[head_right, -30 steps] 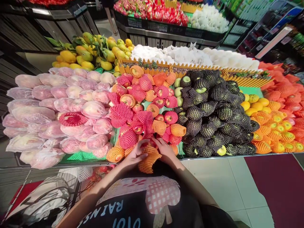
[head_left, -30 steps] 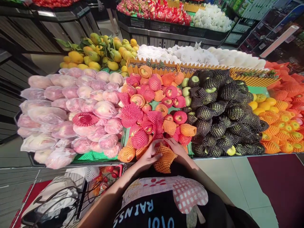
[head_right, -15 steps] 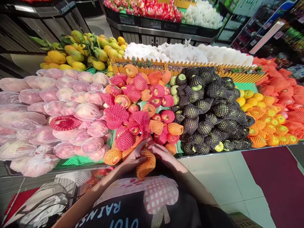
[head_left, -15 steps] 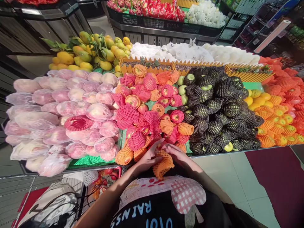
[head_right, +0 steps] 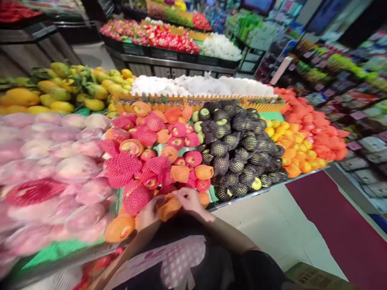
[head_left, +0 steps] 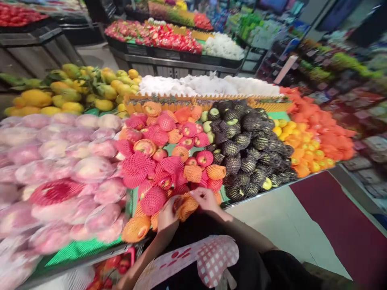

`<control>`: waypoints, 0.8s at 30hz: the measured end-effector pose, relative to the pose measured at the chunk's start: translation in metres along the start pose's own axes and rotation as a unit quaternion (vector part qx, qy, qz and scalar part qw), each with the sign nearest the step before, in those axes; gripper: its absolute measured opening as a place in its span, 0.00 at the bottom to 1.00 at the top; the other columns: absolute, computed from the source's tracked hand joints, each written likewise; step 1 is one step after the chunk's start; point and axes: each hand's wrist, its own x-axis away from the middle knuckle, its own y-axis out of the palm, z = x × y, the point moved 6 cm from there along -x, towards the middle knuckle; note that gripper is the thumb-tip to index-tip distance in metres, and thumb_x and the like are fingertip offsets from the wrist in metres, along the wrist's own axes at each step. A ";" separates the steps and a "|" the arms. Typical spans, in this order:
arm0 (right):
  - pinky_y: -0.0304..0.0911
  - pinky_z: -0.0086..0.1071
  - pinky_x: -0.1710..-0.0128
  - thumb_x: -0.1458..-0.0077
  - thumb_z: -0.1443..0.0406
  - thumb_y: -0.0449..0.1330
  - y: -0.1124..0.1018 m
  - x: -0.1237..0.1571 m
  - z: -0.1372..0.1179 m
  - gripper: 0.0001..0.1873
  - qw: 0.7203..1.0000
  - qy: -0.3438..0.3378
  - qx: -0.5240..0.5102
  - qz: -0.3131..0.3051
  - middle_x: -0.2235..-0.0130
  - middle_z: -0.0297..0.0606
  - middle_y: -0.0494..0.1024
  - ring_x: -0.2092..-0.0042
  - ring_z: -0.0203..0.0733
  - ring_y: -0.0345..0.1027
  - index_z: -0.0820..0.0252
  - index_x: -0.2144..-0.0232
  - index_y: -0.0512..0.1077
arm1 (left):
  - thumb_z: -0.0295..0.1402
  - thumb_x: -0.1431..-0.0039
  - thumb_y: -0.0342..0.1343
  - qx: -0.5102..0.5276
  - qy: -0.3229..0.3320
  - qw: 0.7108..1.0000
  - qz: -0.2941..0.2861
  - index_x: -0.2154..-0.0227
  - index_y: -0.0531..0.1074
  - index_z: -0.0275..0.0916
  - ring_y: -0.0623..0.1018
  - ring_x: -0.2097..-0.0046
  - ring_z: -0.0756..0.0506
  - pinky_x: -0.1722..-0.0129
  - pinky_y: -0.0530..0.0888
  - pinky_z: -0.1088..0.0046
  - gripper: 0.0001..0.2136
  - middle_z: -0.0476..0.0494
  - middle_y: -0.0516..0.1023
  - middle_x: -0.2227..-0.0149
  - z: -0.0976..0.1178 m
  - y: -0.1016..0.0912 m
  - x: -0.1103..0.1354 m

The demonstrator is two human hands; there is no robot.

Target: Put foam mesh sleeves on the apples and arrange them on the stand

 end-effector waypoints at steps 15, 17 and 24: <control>0.49 0.28 0.76 0.62 0.40 0.70 -0.001 0.014 -0.007 0.31 0.994 -0.006 -0.101 -0.044 0.79 0.24 0.67 0.76 0.30 0.55 0.58 0.77 0.67 | 0.36 0.49 0.47 -0.207 0.043 0.977 -0.015 0.58 0.62 0.50 0.80 0.53 0.30 0.57 0.73 0.57 0.13 0.39 0.76 0.53 -0.008 -0.003 -0.001; 0.50 0.28 0.75 0.66 0.37 0.70 0.002 0.018 -0.003 0.34 0.983 0.011 -0.174 -0.062 0.78 0.24 0.68 0.76 0.29 0.55 0.57 0.76 0.64 | 0.39 0.46 0.46 -0.190 0.008 0.982 -0.018 0.58 0.64 0.52 0.81 0.59 0.32 0.61 0.72 0.60 0.12 0.45 0.79 0.61 -0.006 -0.005 0.002; 0.43 0.29 0.76 0.64 0.35 0.67 0.002 0.008 0.029 0.35 0.986 0.054 -0.149 0.042 0.80 0.21 0.60 0.77 0.29 0.49 0.56 0.78 0.61 | 0.53 0.37 0.40 -0.205 -0.077 0.975 -0.037 0.67 0.71 0.48 0.78 0.69 0.34 0.69 0.65 0.68 0.19 0.46 0.78 0.76 -0.002 -0.005 0.001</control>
